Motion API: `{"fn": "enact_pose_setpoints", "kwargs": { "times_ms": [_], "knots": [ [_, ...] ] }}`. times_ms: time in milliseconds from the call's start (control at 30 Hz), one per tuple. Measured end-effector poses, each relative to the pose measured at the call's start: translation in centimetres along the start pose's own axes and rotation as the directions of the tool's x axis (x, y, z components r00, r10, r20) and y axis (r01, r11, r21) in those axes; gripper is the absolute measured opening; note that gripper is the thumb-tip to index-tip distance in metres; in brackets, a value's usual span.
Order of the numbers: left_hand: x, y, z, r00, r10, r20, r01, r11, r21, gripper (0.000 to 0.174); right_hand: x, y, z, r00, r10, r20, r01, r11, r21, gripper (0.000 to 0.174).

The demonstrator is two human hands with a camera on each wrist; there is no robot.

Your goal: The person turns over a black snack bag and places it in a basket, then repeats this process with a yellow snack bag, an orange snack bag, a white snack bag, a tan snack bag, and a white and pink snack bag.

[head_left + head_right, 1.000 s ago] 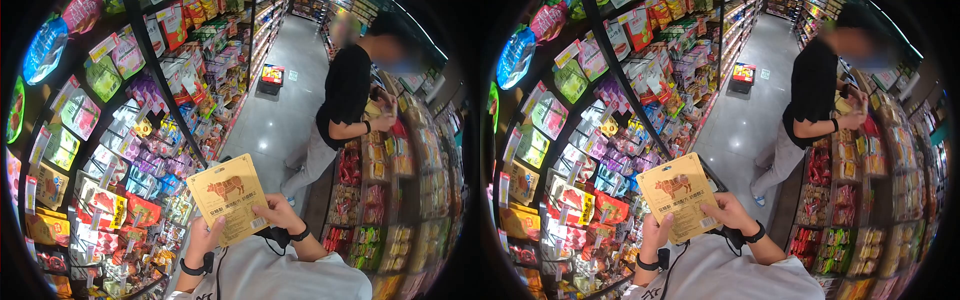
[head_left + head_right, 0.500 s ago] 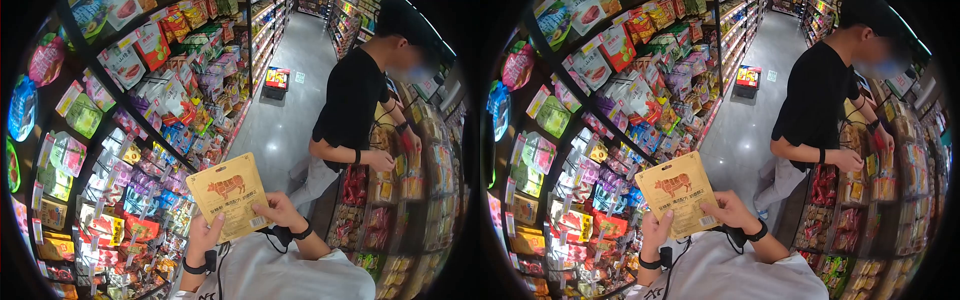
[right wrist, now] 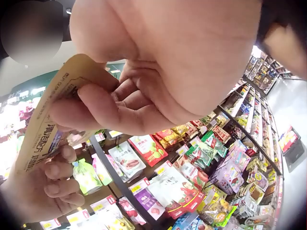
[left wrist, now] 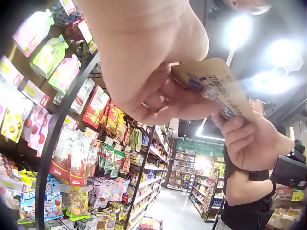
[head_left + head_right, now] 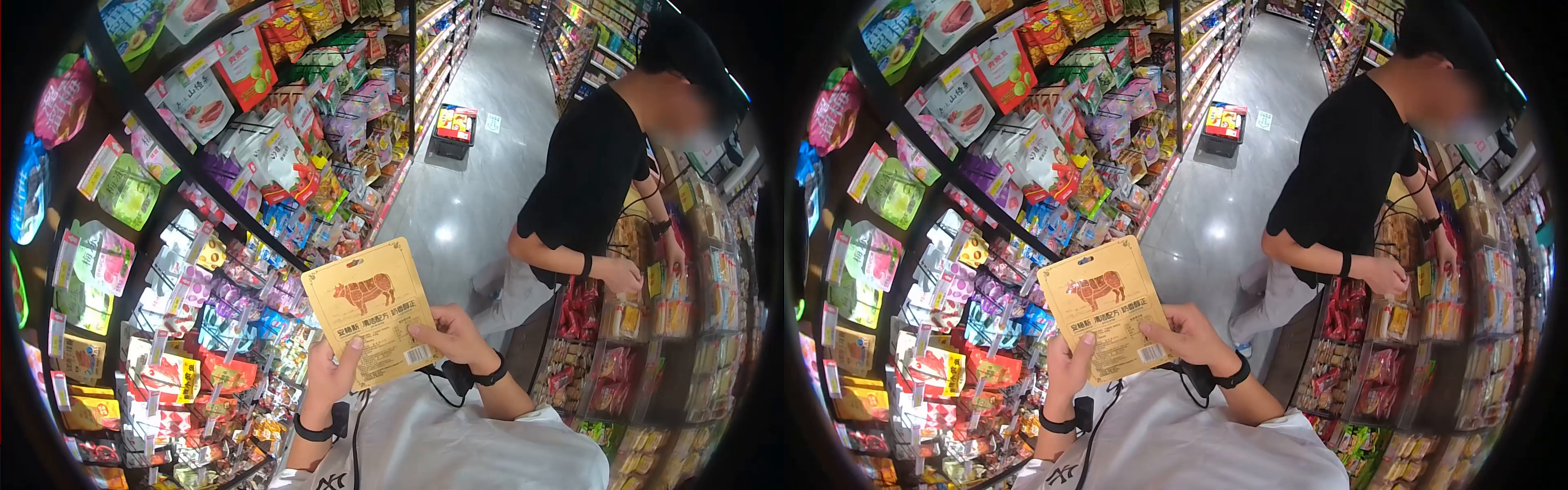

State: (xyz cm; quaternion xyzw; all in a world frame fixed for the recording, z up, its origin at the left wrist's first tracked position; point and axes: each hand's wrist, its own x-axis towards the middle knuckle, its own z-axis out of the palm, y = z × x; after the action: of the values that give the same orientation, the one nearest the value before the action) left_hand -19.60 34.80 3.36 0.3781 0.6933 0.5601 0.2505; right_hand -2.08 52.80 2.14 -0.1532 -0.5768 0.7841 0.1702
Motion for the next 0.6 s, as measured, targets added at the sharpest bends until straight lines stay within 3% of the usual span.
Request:
{"fn": "enact_pose_setpoints", "kwargs": {
  "times_ms": [600],
  "knots": [
    [-1.4,-2.1,-5.1,0.992,-0.091,0.09,0.108,0.973,-0.204,0.035,2.3,0.9,4.9,1.0,0.009,0.008,-0.008,0.998,-0.066,0.034]
  ]
}}
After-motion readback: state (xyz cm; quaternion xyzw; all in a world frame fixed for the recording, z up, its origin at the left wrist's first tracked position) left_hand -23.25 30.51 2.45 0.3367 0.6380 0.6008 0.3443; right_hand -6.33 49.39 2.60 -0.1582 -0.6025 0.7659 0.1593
